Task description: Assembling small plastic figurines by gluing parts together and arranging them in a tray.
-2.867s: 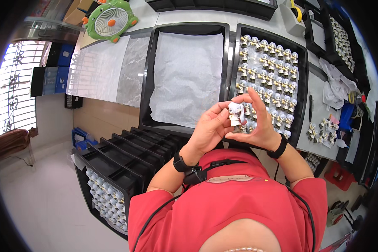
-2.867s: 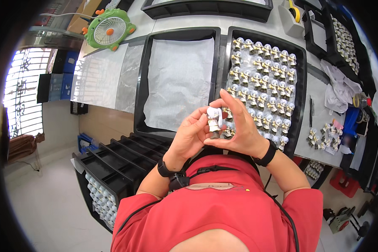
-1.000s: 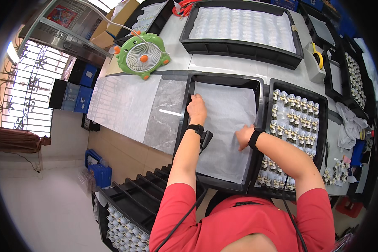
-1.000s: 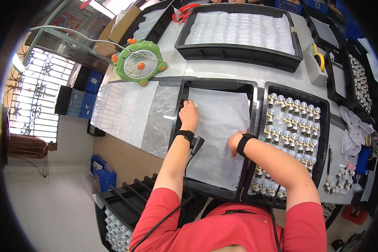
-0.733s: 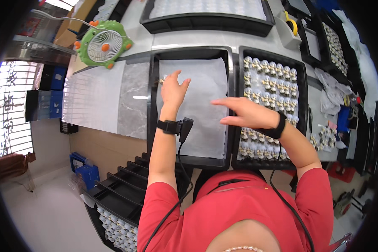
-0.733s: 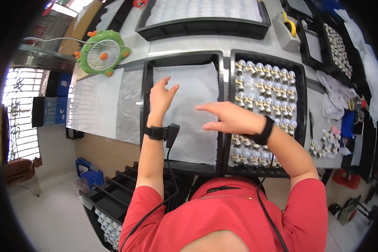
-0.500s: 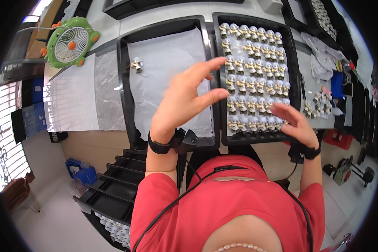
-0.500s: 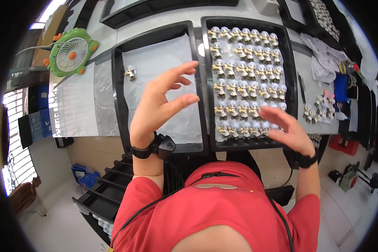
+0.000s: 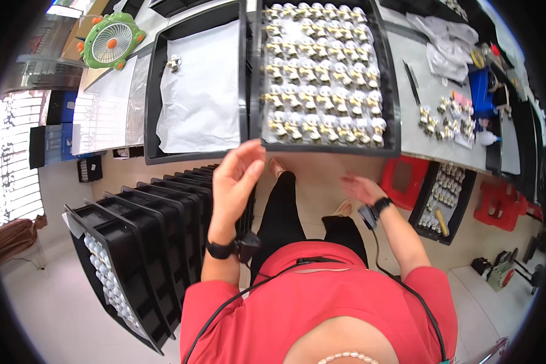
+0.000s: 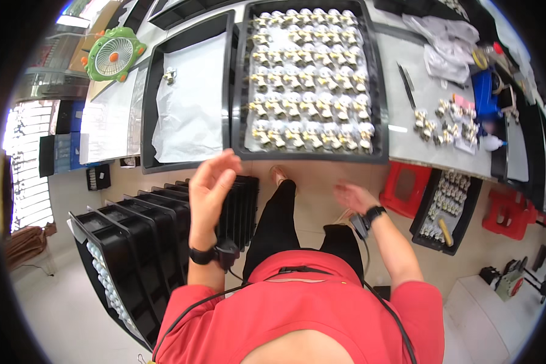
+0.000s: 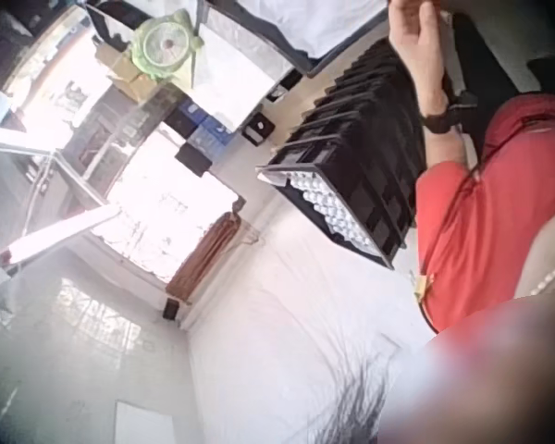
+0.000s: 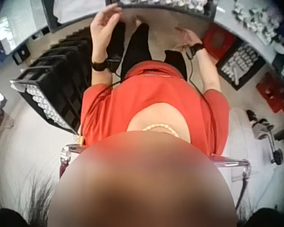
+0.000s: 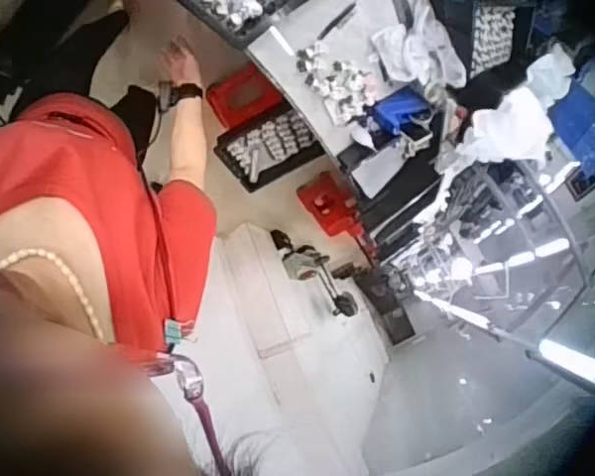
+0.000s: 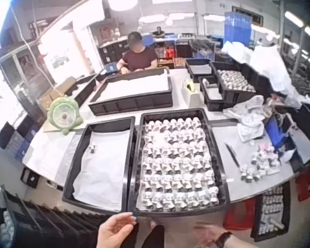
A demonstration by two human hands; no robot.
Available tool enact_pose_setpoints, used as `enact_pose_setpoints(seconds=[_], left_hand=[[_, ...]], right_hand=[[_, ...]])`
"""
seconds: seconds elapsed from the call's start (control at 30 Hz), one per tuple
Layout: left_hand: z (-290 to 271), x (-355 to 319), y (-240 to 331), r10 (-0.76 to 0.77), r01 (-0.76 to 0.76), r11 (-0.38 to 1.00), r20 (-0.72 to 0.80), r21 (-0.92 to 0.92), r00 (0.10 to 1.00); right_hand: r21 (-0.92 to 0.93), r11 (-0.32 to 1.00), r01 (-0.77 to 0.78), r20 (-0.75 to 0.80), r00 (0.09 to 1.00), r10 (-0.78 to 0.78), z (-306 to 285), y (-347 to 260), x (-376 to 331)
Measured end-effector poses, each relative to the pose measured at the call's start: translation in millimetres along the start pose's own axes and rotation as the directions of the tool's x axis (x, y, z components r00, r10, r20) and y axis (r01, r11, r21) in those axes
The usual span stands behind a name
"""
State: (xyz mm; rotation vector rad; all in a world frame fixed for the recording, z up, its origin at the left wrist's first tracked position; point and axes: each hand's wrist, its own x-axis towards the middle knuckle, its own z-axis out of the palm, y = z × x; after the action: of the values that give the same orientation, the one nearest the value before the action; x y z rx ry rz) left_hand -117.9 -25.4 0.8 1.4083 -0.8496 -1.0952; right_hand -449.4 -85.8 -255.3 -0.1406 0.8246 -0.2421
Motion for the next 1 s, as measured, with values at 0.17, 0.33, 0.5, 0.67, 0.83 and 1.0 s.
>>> enact_pose_setpoints(seconds=[0.17, 0.33, 0.5, 0.67, 0.83, 1.0], left_hand=[[24.0, -86.0, -93.7, -0.538, 0.520, 0.843, 0.189, 0.141, 0.822], [0.6, -127.0, -178.7, -0.616, 0.578, 0.787, 0.304, 0.215, 0.726], [-44.8, -136.8, -222.4, -0.573, 0.505, 0.729, 0.007, 0.462, 0.820], [-76.7, -145.3, -272.9, -0.689, 0.656, 0.661, -0.051, 0.365, 0.723], [-88.8, -133.7, -286.8, -0.642, 0.632, 0.721, -0.071, 0.284, 0.764], [-57.0, -81.7, -289.5, -0.557, 0.518, 0.798, 0.051, 0.306, 0.829]], right_hand=[[0.113, 0.993, 0.034, -0.130, 0.991, -0.019, -10.2, 25.0, 85.2], [0.264, 0.893, 0.366, -0.055, 0.929, -0.365, -43.4, 14.1, 184.3], [0.226, 0.862, 0.454, -0.067, 0.890, -0.451, -185.9, 1.9, 252.8], [0.144, 0.808, 0.571, -0.135, 0.820, -0.556, -296.4, 6.0, 283.2], [0.058, 0.764, 0.643, -0.162, 0.761, -0.628, -364.0, 151.6, 242.9], [-0.075, 0.674, 0.735, -0.285, 0.632, -0.721, -294.8, 140.3, 273.6]])
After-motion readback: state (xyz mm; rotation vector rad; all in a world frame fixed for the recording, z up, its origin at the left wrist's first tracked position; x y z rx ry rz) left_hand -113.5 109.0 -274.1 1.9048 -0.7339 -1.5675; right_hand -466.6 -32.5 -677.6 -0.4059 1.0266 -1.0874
